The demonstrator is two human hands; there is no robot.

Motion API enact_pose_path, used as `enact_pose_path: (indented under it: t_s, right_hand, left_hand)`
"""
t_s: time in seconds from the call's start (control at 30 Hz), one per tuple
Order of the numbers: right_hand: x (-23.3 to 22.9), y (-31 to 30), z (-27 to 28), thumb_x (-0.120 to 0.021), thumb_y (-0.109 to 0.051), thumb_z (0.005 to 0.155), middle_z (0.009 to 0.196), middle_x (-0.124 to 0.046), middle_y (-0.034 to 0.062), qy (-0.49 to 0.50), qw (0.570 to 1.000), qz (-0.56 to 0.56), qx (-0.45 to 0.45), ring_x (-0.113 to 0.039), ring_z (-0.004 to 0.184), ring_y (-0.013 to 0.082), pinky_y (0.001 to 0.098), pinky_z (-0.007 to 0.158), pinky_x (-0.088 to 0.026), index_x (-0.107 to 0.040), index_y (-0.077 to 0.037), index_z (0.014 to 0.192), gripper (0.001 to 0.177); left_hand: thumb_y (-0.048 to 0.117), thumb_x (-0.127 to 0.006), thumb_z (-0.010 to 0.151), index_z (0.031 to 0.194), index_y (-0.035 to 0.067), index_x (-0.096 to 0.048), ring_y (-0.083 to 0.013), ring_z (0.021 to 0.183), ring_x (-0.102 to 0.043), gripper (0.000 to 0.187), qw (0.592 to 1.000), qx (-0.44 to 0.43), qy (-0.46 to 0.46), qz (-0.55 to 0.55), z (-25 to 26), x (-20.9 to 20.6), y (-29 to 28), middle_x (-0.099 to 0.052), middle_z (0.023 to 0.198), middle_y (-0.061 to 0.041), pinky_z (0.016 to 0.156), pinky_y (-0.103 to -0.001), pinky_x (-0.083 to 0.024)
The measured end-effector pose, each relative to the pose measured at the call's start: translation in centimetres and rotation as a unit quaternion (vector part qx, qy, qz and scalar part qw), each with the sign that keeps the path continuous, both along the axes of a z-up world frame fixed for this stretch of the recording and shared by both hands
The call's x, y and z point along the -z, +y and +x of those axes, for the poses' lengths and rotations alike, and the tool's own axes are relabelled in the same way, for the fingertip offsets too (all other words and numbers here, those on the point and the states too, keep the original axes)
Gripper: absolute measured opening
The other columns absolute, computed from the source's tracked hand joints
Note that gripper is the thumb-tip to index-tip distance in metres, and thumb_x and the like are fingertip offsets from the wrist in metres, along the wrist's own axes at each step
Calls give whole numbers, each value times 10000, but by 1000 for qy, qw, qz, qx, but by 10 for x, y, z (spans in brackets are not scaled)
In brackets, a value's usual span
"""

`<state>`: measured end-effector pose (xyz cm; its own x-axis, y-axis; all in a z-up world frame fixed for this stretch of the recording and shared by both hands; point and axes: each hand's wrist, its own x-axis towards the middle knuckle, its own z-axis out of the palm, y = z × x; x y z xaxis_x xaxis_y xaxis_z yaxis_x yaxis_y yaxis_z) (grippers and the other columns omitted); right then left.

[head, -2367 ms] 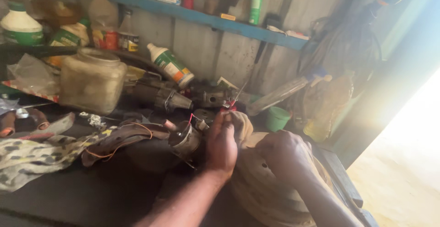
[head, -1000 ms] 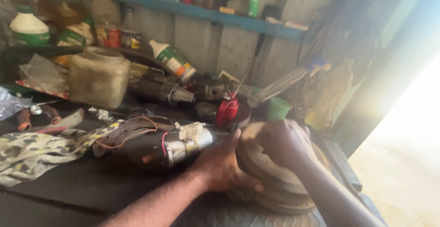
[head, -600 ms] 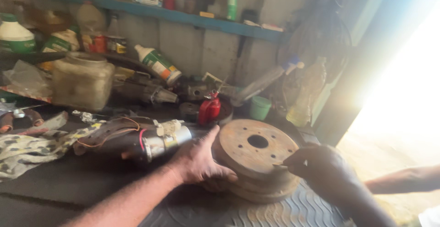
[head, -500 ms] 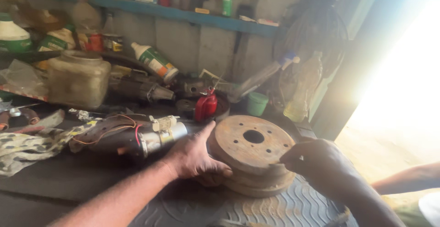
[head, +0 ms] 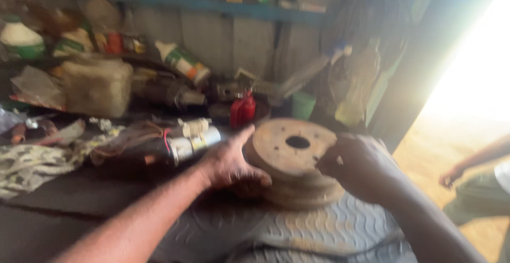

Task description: The person wipes and scrapes rust or debris from a brake drum using a cloth and a small metal scraper.

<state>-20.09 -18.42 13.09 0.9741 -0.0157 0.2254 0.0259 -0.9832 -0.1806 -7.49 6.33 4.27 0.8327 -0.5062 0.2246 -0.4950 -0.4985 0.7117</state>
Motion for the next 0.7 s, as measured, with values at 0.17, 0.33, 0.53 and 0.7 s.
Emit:
enact_pose_path:
  t_s: [0.17,0.33,0.53,0.7]
  right_hand:
    - [8,0,5,-787,-322,803,973,-772,-14,1,999,-5,-36,-714,898,191,376,851,-552,-855,-266,939,162]
    - [9,1,19,-678,-310,975,1084,-786,8,111,989,-41,94,-743,955,225,392,911,-566,-818,-198,1029,187]
    - [21,3,21,-709,-355,919,1138,-740,-48,53,995,-81,-6,-655,1089,166,371,982,-488,-878,-318,990,187]
    - [22,-10,23,-667,-283,908,1088,-771,-83,46,994,-94,-14,-712,1026,152,342,939,-542,-860,-301,994,212]
  left_hand:
    - [614,-941,470,1556,-16,-280,-277,1395,-516,1418,997,37,-67,10,3,12,-6,-535,1489,-225,1122,-359,-415]
    - [692,-874,471,1535,-49,-333,-278,1379,-568,1405,987,120,-43,-93,28,21,-9,-593,1495,-198,1129,-355,-464]
    - [686,-906,473,1570,-51,-254,-293,1442,-457,1473,996,55,-66,3,15,21,-2,-467,1542,-240,1163,-367,-375]
    - [734,-872,479,1583,-25,-252,-305,1420,-472,1476,997,37,-68,19,15,17,4,-479,1538,-243,1135,-378,-389]
